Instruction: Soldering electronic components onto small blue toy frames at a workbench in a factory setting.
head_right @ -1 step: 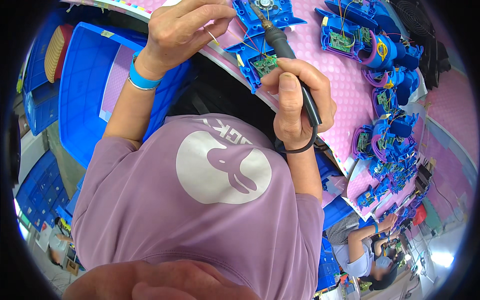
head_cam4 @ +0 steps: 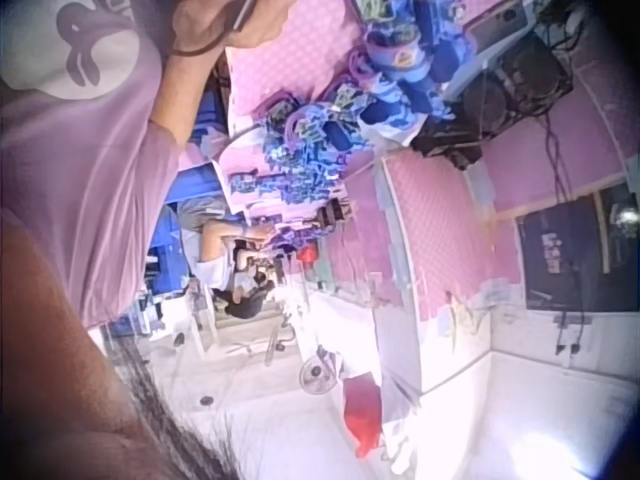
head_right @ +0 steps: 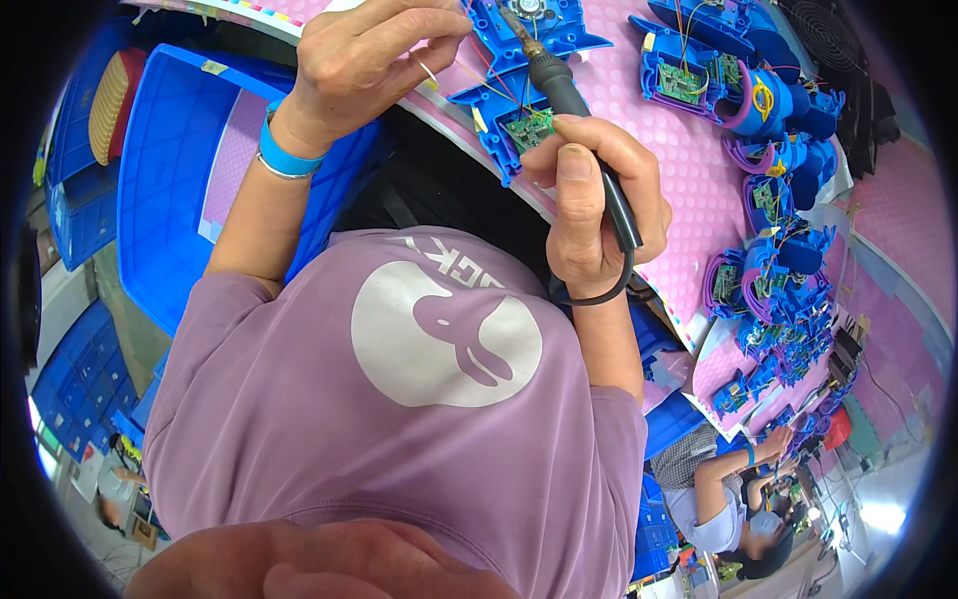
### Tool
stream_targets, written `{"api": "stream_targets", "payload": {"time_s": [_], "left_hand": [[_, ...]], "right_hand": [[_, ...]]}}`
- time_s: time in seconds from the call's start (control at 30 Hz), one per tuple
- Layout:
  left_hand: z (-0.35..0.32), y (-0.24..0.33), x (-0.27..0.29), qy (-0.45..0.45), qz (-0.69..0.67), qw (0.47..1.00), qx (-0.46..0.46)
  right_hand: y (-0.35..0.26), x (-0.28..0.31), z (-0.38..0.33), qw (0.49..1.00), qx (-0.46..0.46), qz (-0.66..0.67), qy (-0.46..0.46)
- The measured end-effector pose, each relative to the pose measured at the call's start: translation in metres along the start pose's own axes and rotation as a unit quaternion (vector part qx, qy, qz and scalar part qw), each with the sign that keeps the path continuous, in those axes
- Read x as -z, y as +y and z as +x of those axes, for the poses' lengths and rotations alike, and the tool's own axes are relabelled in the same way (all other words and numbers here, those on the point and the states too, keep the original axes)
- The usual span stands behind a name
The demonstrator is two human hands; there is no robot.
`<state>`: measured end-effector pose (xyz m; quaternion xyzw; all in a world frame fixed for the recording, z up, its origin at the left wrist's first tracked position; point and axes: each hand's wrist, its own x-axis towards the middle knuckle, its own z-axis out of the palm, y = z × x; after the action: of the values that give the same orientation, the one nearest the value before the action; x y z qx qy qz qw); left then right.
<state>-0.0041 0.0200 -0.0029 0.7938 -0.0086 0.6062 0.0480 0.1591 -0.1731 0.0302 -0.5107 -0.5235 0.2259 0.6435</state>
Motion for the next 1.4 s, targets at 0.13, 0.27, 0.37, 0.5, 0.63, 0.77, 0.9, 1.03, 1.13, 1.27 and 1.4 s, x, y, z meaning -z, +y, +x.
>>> {"api": "stream_targets", "payload": {"time_s": [0.13,0.27,0.37,0.5,0.63,0.77,0.9,1.03,1.13,1.27,1.4], "left_hand": [[0.000,0.002,0.002,-0.055,0.005,0.998,0.023],[-0.001,0.002,0.002,-0.056,0.002,0.998,0.031],[0.001,0.004,0.004,-0.071,0.012,0.997,0.037],[0.001,0.004,0.005,-0.082,0.014,0.996,0.037],[0.001,0.005,0.006,-0.085,0.023,0.995,0.039],[0.003,0.006,0.006,-0.091,0.026,0.995,0.041],[0.004,0.006,0.006,-0.086,0.021,0.995,0.043],[0.004,0.006,0.006,-0.088,0.018,0.995,0.050],[0.006,0.007,0.007,-0.091,0.020,0.994,0.056],[0.007,0.009,0.009,-0.092,0.026,0.994,0.060],[0.031,0.029,0.021,-0.127,-0.004,0.980,0.155]], "right_hand": [[0.002,0.000,-0.001,1.000,-0.003,0.001,0.003],[0.001,-0.001,0.000,1.000,0.004,-0.005,0.003],[0.001,-0.001,-0.001,1.000,-0.003,0.007,0.007],[0.002,-0.004,0.001,1.000,-0.001,0.001,0.001],[0.001,-0.004,0.002,1.000,0.000,-0.011,-0.010],[0.001,-0.004,0.001,1.000,0.003,-0.001,0.000],[0.001,-0.003,0.001,1.000,0.008,0.006,0.004],[0.000,-0.002,0.001,1.000,0.010,0.001,-0.001],[0.000,-0.002,0.001,1.000,0.012,0.005,0.002],[-0.001,-0.003,0.001,1.000,0.014,0.000,0.000],[-0.003,0.000,0.000,1.000,0.008,-0.001,0.007]]}}
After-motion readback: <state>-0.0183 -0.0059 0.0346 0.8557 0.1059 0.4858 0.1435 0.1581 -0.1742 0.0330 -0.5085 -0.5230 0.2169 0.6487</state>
